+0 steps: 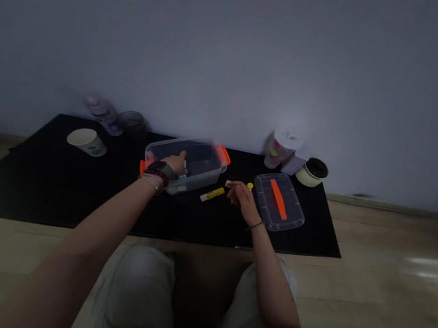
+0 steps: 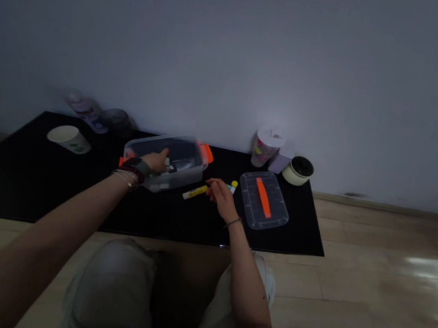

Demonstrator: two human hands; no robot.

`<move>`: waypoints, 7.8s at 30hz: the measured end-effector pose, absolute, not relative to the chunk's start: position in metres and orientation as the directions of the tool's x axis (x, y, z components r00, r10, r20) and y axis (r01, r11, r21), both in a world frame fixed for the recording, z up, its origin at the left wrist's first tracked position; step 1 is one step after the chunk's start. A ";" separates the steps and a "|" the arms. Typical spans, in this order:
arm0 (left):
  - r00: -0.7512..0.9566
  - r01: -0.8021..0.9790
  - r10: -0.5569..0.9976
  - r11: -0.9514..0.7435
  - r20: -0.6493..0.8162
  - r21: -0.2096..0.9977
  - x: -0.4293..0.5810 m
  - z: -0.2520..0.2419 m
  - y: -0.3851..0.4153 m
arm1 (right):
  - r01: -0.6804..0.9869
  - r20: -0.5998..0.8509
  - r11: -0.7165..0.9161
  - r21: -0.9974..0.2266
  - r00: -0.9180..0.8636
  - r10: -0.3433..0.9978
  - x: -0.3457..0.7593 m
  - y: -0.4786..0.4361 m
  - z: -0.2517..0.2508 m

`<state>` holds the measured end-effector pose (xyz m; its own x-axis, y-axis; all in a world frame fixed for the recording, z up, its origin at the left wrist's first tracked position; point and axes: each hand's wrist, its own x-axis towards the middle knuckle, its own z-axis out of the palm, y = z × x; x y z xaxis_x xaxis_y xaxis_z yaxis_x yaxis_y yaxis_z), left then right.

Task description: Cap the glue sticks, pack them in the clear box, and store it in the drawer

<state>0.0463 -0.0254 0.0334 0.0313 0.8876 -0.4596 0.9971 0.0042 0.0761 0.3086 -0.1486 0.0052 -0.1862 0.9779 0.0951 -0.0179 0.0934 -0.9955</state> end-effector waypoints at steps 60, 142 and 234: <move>0.140 -0.059 0.941 0.319 -0.309 0.946 0.132 -0.030 -0.144 | 0.919 0.135 0.248 -0.305 -0.216 0.967 0.323 -0.144 -0.021; 0.377 -0.333 0.917 0.262 -0.126 0.906 0.143 0.008 -0.156 | 0.946 -0.203 0.208 -0.248 -0.261 0.944 0.258 -0.194 0.022; -0.144 0.159 0.865 -0.460 0.481 0.874 0.070 0.095 -0.088 | -0.485 -0.048 -0.378 -0.789 -0.564 0.824 0.288 -0.169 -0.004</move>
<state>0.0701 -0.0882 0.0953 -0.1441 0.8646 0.4814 0.1592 -0.4599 0.8736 0.2877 -0.1687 -0.0045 -0.5638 0.8245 -0.0483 -0.4850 -0.3779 -0.7887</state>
